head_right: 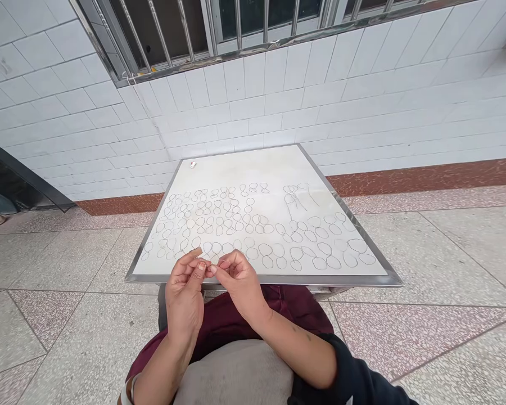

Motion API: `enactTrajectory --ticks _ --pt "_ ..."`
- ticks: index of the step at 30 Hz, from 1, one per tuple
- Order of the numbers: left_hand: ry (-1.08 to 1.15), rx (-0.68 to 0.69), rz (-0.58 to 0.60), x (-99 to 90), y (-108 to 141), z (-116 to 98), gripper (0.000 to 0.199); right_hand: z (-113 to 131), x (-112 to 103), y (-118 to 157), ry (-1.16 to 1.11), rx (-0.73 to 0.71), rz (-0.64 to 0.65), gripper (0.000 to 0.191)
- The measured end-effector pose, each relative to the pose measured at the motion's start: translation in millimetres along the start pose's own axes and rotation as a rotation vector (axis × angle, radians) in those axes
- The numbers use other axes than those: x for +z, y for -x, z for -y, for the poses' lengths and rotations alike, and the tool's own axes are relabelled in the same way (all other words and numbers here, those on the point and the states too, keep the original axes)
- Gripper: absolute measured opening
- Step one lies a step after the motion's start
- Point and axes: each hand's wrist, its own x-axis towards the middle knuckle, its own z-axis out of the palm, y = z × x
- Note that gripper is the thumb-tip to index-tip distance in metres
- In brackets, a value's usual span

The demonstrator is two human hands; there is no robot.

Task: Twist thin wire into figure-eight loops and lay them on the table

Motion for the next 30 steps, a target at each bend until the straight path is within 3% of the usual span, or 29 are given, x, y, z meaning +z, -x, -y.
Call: enactTrajectory --ticks 8,13,16,19,24,28,30 --pt "-0.236 0.079 0.157 -6.4 3.9 -8.4 0.03 2.5 -4.4 -3.7 0.056 -0.013 -0.035 0.029" --pt "-0.247 0.059 0.115 -6.6 2.1 -6.6 0.035 1.4 -2.8 -3.8 0.052 -0.037 -0.038 0.029" --pt "-0.287 0.054 0.112 -8.2 -0.7 -8.9 0.035 5.2 -6.5 -3.1 0.136 -0.015 0.044 0.024" --pt "-0.403 0.074 0.202 -12.1 -3.7 -14.8 0.037 11.7 -14.1 -4.4 0.294 -0.002 0.138 0.015" --pt "-0.604 0.15 0.284 -14.5 -8.0 -23.9 0.04 15.1 -22.4 -8.0 0.389 -0.088 0.201 0.012" --pt "-0.584 0.218 0.324 -12.1 -5.9 -27.2 0.042 12.6 -21.5 -4.4 0.415 -0.157 0.126 0.012" --pt "-0.57 0.301 0.286 -11.4 -1.3 -26.7 0.04 11.1 -19.8 -1.4 0.37 -0.144 0.056 0.015"
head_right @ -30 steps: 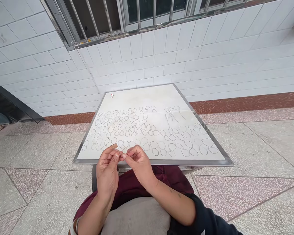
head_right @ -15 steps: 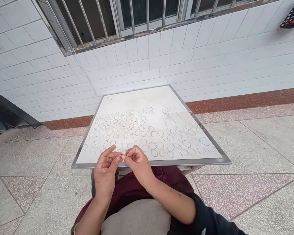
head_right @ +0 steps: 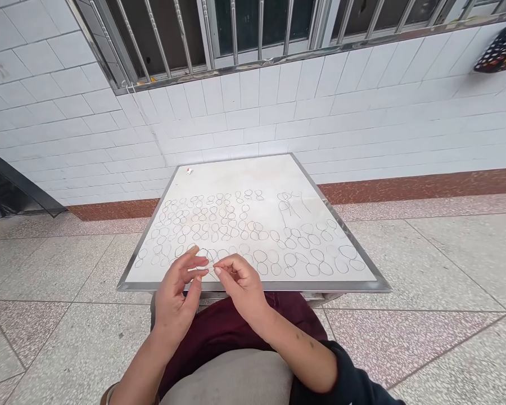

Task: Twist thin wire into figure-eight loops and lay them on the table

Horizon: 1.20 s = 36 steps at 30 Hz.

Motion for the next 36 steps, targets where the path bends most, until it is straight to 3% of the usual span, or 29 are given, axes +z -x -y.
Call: enactTrajectory --ticks 2,5,9,13,18,23,27,36 --pt "-0.018 0.04 -0.123 2.8 5.6 -0.4 0.04 -0.7 2.9 2.5 -0.07 0.025 -0.046 0.017" --pt "0.038 -0.067 -0.247 10.6 12.7 -0.2 0.048 -2.3 8.4 5.0 -0.154 0.014 -0.085 0.017" --pt "0.281 -0.249 -0.172 24.9 14.2 -1.2 0.056 -3.7 14.7 7.8 -0.183 -0.018 -0.116 0.017" --pt "0.411 -0.286 -0.181 29.7 12.6 -1.4 0.058 -1.2 13.4 10.0 -0.242 0.025 -0.057 0.015" --pt "0.246 -0.234 -0.128 20.8 15.2 0.8 0.055 8.9 3.8 9.2 -0.369 0.147 0.094 0.021" --pt "0.059 -0.173 -0.088 17.3 18.7 1.3 0.049 14.8 -3.1 8.3 -0.201 0.172 0.125 0.022" --pt "0.059 -0.176 -0.031 16.7 20.3 2.3 0.047 16.1 -5.8 8.7 -0.122 0.193 0.126 0.02" --pt "0.571 -0.419 0.047 14.0 16.7 4.1 0.052 9.7 -12.8 11.1 -0.057 0.199 0.131 0.022"
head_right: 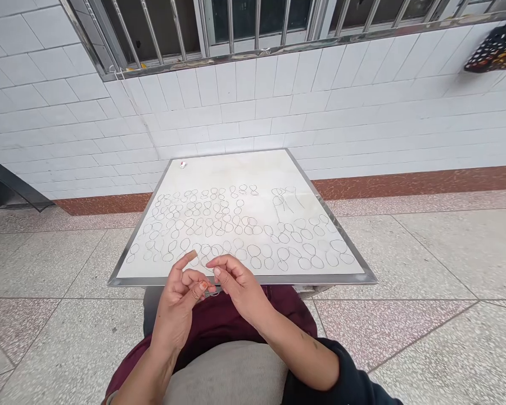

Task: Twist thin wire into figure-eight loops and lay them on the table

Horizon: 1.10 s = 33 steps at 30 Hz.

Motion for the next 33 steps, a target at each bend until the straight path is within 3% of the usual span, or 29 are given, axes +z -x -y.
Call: enactTrajectory --ticks 14,24,33 --pt "-0.037 -0.23 0.067 -9.7 3.0 -24.9 0.082 -1.0 -5.6 8.8 0.247 -0.212 0.19 0.024" --pt "0.026 -0.266 0.065 -10.7 2.5 -21.0 0.08 2.0 -6.7 8.7 0.157 -0.133 0.289 0.031" --pt "-0.048 -0.17 -0.001 -12.6 0.4 -10.2 0.076 -7.0 -7.9 3.9 0.16 -0.103 0.182 0.033"
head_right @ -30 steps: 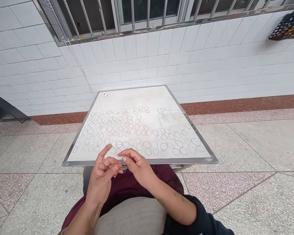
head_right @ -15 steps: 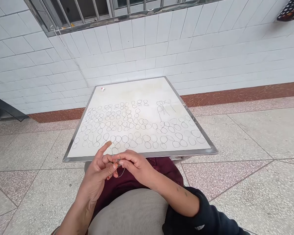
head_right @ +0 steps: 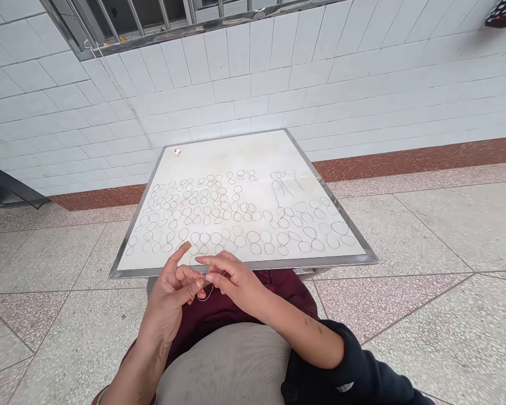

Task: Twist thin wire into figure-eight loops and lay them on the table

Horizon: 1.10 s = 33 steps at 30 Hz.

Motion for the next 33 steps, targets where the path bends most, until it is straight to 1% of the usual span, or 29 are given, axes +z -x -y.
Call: enactTrajectory --ticks 3,5,7,10,14,17,22,25,28,33 --pt "-0.015 0.011 -0.036 1.1 1.1 1.6 0.074 3.5 0.5 -0.8 -0.062 0.099 -0.02 0.028" --pt "-0.013 0.008 -0.063 2.9 1.9 1.7 0.074 6.2 1.0 -0.8 -0.146 0.148 -0.015 0.026" --pt "-0.008 -0.007 -0.082 4.7 2.2 1.4 0.076 7.5 0.8 -0.9 -0.218 0.161 -0.017 0.023" --pt "-0.014 -0.032 -0.093 6.3 2.4 1.4 0.078 6.0 -1.1 -1.9 -0.233 0.173 -0.038 0.021" --pt "-0.032 -0.045 -0.07 6.1 2.7 3.6 0.078 1.7 -3.2 -4.8 -0.312 0.229 -0.041 0.024" --pt "-0.047 -0.026 -0.066 5.6 2.6 6.9 0.076 0.9 -2.6 -5.9 -0.357 0.234 -0.04 0.021" --pt "-0.073 -0.018 -0.104 6.9 2.9 10.8 0.072 0.5 0.2 -5.3 -0.316 0.225 -0.073 0.014" --pt "-0.085 -0.012 -0.112 8.4 2.9 10.6 0.069 -1.4 3.1 -5.7 -0.301 0.22 -0.101 0.015" --pt "-0.088 -0.008 -0.093 8.1 1.9 10.1 0.07 -4.4 6.2 -6.8 -0.287 0.202 -0.105 0.017" --pt "-0.106 -0.024 -0.058 5.0 0.6 10.3 0.071 -9.2 7.4 -8.0 -0.174 0.142 -0.123 0.015"
